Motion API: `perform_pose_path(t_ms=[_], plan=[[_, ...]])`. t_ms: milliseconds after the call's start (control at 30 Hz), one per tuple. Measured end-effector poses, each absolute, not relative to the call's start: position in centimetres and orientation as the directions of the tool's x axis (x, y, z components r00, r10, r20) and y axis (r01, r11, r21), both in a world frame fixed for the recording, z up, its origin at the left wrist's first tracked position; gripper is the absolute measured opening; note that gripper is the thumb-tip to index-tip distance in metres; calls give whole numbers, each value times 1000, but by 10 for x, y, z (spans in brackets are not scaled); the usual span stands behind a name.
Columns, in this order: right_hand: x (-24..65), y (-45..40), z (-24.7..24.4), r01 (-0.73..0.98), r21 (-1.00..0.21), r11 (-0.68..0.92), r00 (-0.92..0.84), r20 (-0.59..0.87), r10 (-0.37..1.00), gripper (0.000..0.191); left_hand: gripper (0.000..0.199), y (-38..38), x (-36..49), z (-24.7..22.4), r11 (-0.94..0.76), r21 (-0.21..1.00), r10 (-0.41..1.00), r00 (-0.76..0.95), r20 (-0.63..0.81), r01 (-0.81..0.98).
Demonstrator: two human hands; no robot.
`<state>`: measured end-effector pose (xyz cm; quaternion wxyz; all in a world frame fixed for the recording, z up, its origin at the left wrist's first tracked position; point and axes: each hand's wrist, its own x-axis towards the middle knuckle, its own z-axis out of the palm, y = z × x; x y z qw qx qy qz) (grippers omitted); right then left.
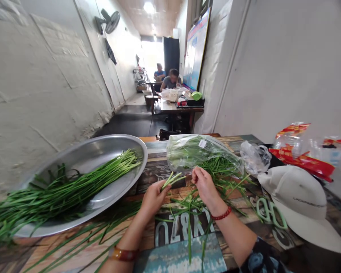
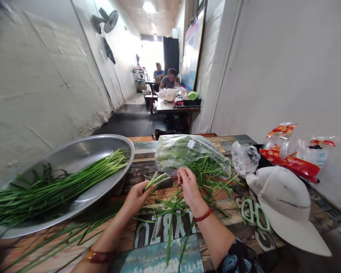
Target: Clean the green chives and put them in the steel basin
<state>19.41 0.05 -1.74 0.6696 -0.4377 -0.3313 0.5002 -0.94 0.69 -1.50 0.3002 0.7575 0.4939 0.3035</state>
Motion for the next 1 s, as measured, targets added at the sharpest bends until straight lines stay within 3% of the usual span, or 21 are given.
perform_pose_path(t_ms=[133,500,633,733,833,1000], plan=[[189,-3,-23,-205,-977,49,169,14,985,46,38,4,-9,-11,-326,787,929,333,163,525],[188,-1,-33,-92,-993,69,47,65,997,31,23,0,-6,-19,-407,784,856,495,149,468],[194,-9,-41,145,-975,172,15,176,984,27,25,-8,-2,-20,-407,793,857,490,161,452],[199,-12,-45,442,-819,366,-49,385,922,24,28,-11,0,-21,-401,776,866,477,149,486],[201,-13,-49,591,-604,534,-143,573,807,25,30,-14,2,-21,-399,764,869,476,137,508],[201,-13,-58,712,-441,546,-171,646,744,30,28,-18,4,-18,-401,762,860,496,121,509]])
